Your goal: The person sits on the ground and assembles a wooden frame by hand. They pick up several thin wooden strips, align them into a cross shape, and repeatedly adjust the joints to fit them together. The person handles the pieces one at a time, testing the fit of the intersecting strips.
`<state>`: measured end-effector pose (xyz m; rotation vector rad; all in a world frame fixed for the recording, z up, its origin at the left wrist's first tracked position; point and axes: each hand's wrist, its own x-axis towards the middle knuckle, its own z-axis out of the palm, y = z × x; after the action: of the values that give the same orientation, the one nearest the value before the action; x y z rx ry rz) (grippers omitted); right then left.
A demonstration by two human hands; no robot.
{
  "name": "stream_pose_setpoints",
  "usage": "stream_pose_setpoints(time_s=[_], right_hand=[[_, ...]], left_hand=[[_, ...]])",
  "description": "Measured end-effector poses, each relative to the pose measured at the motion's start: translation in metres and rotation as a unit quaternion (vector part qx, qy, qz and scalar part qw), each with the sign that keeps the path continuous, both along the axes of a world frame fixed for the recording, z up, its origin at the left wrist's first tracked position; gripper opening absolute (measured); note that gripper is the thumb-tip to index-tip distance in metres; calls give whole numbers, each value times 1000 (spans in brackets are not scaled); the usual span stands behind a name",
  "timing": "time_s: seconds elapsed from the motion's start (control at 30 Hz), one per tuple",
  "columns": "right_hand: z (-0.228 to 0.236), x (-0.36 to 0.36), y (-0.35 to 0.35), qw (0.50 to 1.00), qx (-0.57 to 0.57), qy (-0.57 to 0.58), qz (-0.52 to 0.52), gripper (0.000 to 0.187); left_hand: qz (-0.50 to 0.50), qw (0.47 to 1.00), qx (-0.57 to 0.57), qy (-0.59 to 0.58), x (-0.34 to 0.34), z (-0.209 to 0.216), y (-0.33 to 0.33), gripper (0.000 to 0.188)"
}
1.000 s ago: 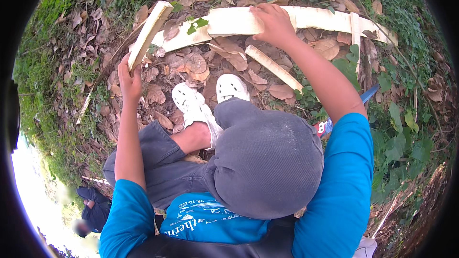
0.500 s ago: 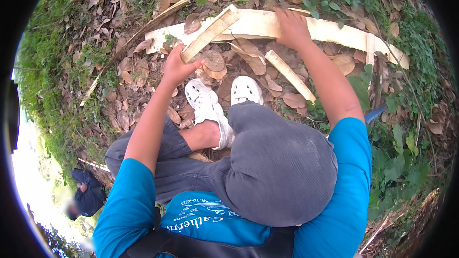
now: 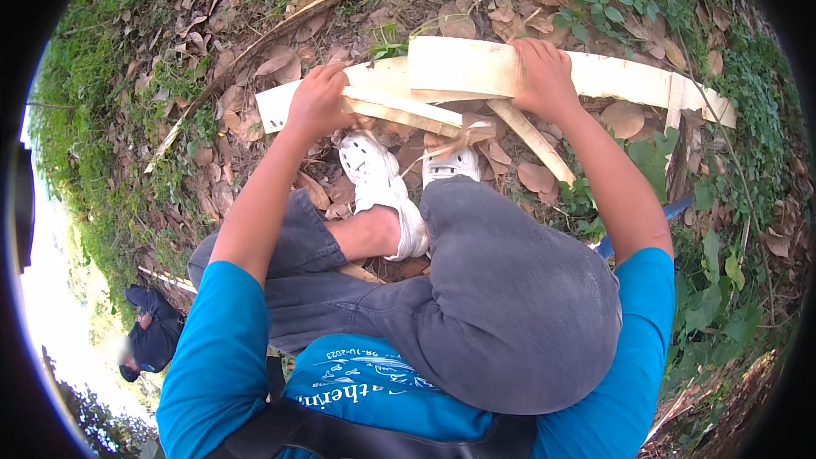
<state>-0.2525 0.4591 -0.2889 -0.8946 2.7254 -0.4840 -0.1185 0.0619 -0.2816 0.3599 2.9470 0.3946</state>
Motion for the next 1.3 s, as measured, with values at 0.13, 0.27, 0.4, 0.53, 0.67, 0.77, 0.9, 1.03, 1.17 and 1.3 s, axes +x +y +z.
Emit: stream_pose_setpoints(time_s=[0.13,0.27,0.4,0.53,0.67,0.77,0.9,1.03,1.17,1.3], right_hand=[[8,1,-21,999,-37,10,11,85],[-10,6,-30,1000,10,-26,14,98],[-11,11,-19,999,18,-36,9,102],[53,11,1,994,61,-64,60,97],[97,11,14,989,81,-74,96,96],[80,15,-12,988,7,-89,127,97],[20,28,-77,992,4,-21,128,97],[-19,31,-97,995,-78,9,67,97],[-13,18,-86,935,-240,-255,-58,83],[-29,16,-55,883,-296,-328,-159,52]], left_hand=[[11,999,-36,-4,5,33,-26,50],[42,997,-61,-14,25,28,-47,49],[100,995,1,7,53,18,-56,47],[136,988,78,10,87,30,-70,43],[202,968,148,-18,99,55,-75,41],[211,963,168,-5,97,66,-70,45],[195,968,157,33,75,62,-49,45],[137,981,108,87,45,47,-28,41],[107,983,102,112,25,7,-4,40],[120,980,121,107,15,-19,32,41]])
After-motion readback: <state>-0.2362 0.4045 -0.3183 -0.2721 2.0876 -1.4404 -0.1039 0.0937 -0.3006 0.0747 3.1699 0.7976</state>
